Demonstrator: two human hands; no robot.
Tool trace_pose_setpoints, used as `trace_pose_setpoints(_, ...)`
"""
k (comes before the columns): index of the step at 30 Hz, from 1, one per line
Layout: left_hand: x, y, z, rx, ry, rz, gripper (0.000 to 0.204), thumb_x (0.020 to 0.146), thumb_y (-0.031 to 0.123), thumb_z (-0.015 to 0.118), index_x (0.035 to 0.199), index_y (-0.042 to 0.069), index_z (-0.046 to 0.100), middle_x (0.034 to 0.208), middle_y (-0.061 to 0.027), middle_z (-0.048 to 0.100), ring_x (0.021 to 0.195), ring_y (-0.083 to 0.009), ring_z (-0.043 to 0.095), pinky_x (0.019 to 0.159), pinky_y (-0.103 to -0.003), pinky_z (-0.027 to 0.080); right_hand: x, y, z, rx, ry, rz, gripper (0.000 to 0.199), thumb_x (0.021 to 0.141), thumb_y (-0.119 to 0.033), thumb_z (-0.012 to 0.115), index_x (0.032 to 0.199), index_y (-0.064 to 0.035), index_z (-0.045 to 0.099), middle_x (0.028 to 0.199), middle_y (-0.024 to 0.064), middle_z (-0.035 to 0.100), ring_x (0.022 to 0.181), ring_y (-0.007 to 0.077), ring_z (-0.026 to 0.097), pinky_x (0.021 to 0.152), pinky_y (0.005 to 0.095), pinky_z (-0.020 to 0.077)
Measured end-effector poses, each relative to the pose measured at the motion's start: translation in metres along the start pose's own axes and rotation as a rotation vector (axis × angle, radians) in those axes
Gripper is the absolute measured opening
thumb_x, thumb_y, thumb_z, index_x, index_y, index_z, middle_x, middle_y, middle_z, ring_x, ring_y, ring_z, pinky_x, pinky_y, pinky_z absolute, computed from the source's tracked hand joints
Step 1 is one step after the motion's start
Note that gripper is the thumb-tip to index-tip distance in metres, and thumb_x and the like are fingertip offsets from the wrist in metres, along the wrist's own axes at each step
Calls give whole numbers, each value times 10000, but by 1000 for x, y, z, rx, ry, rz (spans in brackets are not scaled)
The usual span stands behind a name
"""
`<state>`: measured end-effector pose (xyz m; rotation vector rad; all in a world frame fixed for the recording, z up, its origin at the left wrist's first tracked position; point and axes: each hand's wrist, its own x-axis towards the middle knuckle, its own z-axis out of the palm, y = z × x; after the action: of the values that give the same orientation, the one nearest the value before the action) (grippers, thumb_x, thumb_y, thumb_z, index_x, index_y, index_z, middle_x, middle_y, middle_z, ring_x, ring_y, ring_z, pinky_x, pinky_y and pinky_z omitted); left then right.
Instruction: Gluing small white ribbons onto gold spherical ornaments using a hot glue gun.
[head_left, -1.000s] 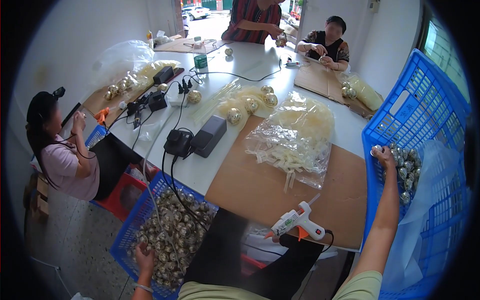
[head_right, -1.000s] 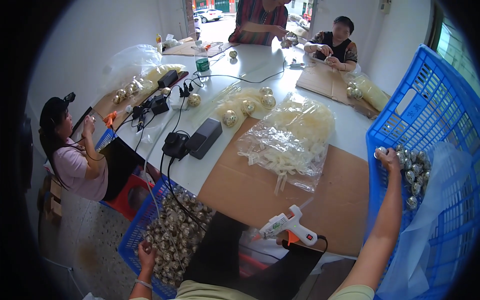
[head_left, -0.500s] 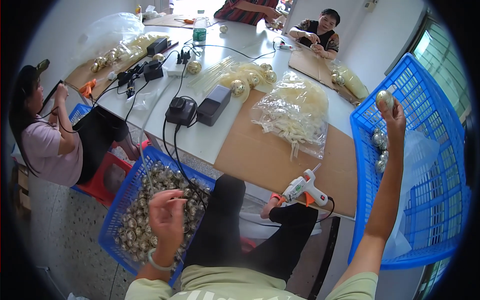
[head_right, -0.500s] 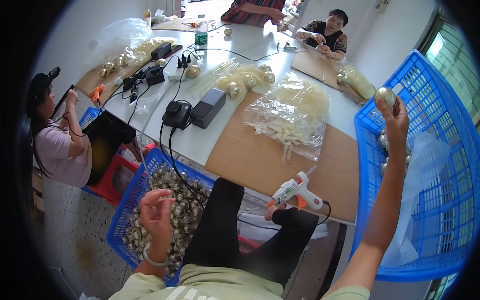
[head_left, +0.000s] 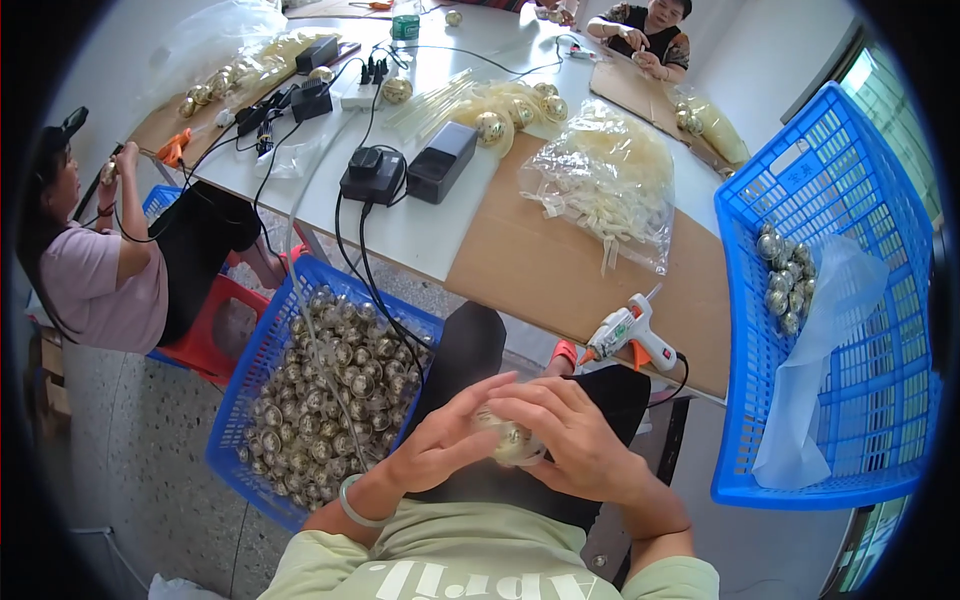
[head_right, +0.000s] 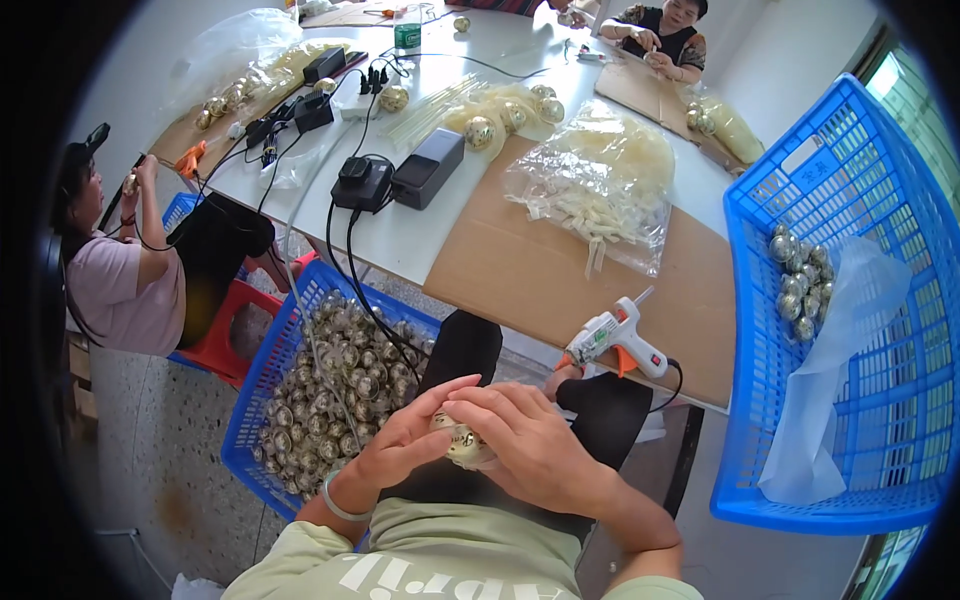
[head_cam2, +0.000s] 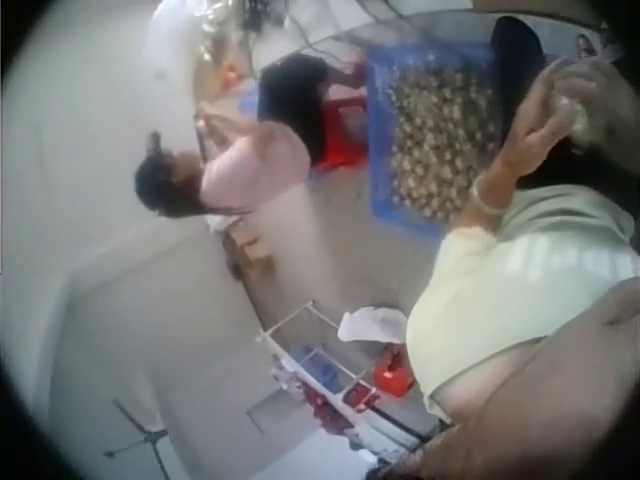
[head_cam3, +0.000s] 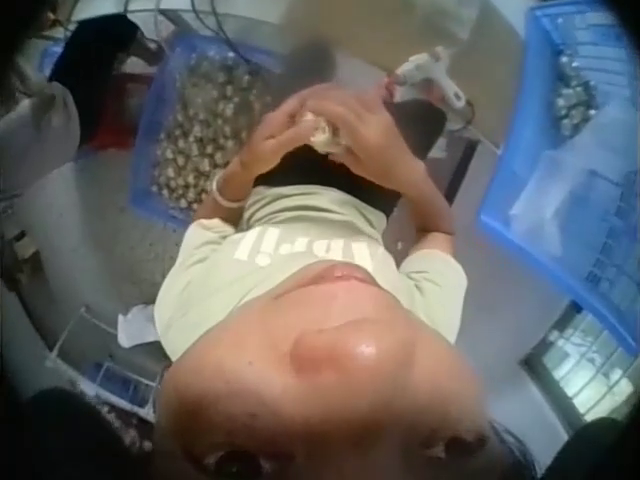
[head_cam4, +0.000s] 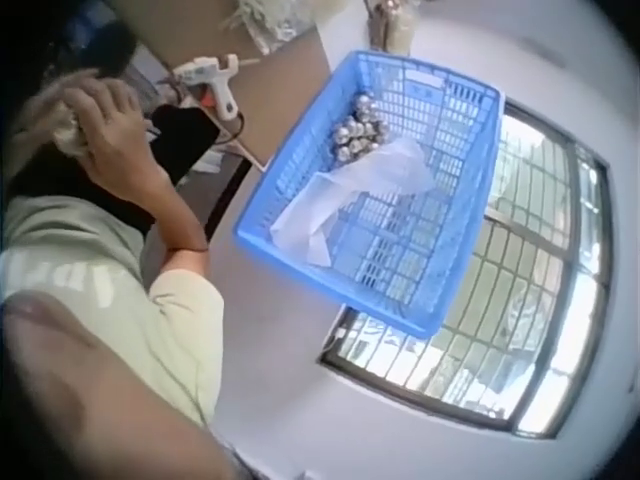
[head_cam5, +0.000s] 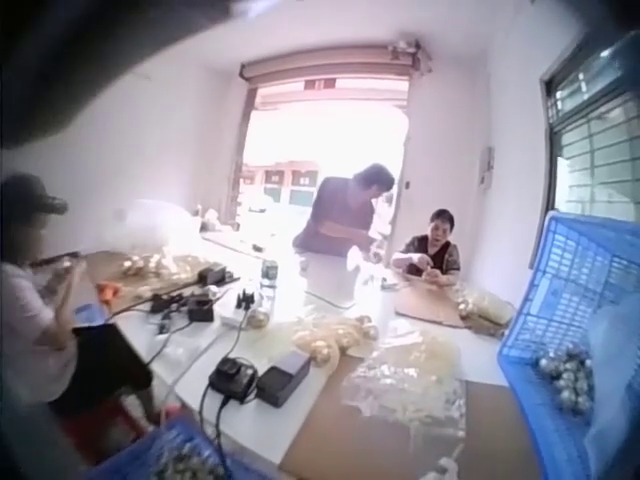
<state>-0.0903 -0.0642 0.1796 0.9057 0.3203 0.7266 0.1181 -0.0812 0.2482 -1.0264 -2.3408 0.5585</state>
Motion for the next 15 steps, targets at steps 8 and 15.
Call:
trace_pose_setpoints(8, 16, -55, -13, -59, 330, 187, 582, 927, 1, 658, 1441, 33, 386, 1427, -135, 480, 1280, -215, 512, 1051, -384, 481, -45, 40, 27, 130, 324, 201, 606, 751, -5, 806, 1304, 6, 560, 1314, 193, 586, 1203, 306, 577, 998, 392, 463)
trace_pose_setpoints(15, 41, -101, -25, -153, 314, 192, 639, 888, -22, 688, 1416, 79, 342, 1491, -166, 396, 1320, -265, 500, 1059, -501, 503, -86, 81, 73, 220, 412, 365, 441, 840, 39, 719, 1266, 4, 609, 1260, 155, 629, 1072, 230, 645, 897, 318, 495)
